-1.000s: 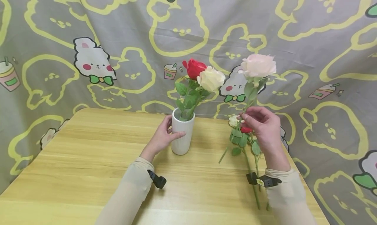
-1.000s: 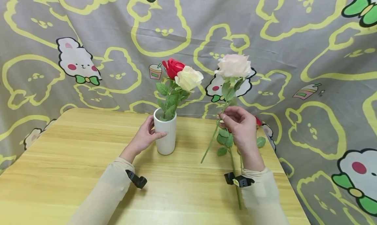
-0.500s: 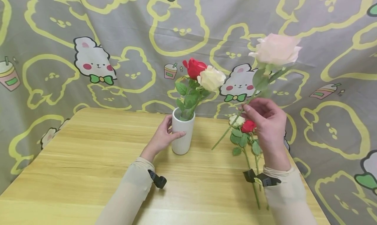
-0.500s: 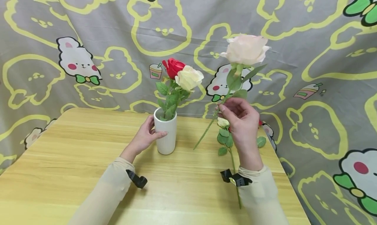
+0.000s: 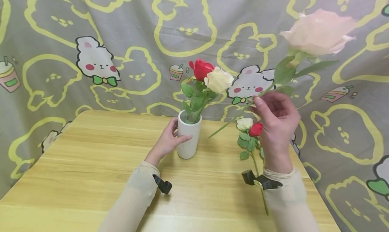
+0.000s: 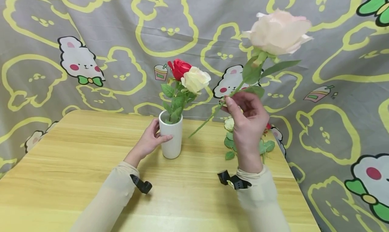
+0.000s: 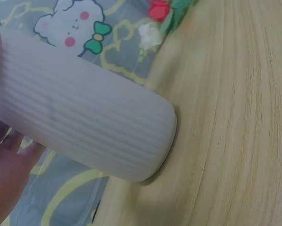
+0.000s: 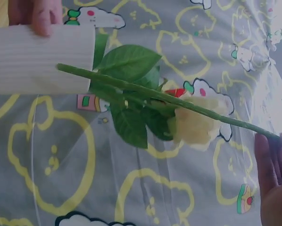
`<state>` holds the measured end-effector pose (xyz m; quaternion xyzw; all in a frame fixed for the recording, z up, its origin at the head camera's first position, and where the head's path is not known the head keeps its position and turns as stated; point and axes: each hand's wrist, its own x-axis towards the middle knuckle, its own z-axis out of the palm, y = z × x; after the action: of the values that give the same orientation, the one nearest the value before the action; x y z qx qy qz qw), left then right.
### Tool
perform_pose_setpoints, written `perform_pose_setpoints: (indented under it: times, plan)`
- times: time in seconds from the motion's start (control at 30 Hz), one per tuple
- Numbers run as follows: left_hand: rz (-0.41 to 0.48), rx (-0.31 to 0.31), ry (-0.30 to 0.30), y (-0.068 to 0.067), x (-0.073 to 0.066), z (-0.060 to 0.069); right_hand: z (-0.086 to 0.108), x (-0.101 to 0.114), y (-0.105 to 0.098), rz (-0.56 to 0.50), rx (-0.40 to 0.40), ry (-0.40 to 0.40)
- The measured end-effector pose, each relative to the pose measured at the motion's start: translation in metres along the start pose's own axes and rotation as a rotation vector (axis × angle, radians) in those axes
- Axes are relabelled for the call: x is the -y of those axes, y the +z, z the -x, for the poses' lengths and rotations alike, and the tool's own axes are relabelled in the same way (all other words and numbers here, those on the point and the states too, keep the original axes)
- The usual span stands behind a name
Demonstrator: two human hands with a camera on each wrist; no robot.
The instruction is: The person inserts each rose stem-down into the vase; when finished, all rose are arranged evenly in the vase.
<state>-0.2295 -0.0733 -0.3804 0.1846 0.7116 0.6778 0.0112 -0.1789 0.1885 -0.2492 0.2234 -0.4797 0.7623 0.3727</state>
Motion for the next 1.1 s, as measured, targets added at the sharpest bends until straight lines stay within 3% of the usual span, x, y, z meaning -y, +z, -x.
perform_pose_setpoints:
  times: [0.3,0.67,1.1]
  plan:
    - [0.010,0.001,0.001,0.000,-0.001,0.000,-0.007,0.000,0.017,-0.067,-0.107,-0.065]
    - [0.015,0.004,-0.002,0.000,0.000,0.001,-0.017,-0.011,0.035,-0.143,-0.165,-0.039]
    - [0.012,0.008,0.001,0.000,0.001,0.000,-0.005,-0.042,0.034,-0.007,-0.046,-0.031]
